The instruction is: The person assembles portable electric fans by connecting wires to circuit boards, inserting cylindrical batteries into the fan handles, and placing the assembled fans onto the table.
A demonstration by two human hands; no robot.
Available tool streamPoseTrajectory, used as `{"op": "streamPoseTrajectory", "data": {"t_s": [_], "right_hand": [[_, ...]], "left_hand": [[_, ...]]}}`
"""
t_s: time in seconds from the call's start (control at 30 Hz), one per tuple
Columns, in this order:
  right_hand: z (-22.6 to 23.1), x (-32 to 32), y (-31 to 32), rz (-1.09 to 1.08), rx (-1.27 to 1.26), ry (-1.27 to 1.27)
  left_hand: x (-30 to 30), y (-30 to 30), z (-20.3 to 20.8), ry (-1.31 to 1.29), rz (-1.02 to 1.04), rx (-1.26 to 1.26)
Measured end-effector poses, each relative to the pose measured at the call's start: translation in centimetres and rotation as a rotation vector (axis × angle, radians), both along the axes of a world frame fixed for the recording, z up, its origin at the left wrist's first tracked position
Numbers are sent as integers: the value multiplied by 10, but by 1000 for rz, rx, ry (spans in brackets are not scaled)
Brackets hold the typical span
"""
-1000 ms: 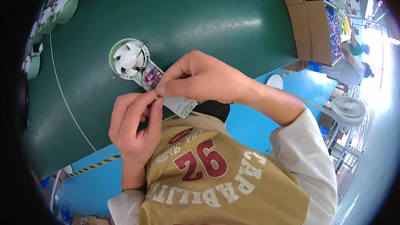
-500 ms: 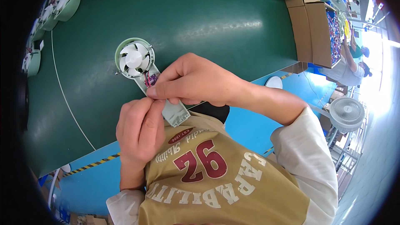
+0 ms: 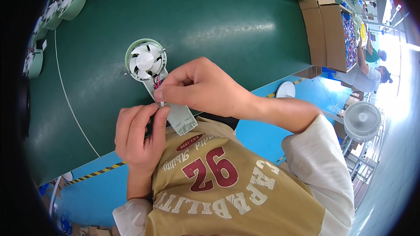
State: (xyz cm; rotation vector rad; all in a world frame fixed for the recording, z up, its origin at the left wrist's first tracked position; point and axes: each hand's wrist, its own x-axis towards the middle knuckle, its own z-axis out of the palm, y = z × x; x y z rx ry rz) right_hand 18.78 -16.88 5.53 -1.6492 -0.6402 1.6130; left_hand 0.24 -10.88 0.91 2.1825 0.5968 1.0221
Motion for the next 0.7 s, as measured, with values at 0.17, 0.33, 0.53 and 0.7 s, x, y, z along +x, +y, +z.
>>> {"op": "streamPoseTrajectory", "data": {"t_s": [0.17, 0.33, 0.53, 0.7], "right_hand": [[8, 0, 2, -28, -29, 54], [9, 1, 2, -7, -40, 65], [1, -2, -3, -9, 51, 46], [3, -5, -6, -34, 74, -40]], "left_hand": [[3, -3, 3, 2, 32, -76], [3, -4, -2, 3, 47, -19], [3, -1, -8, -23, 32, 80], [-1, -7, 1, 174, 99, -307]]}}
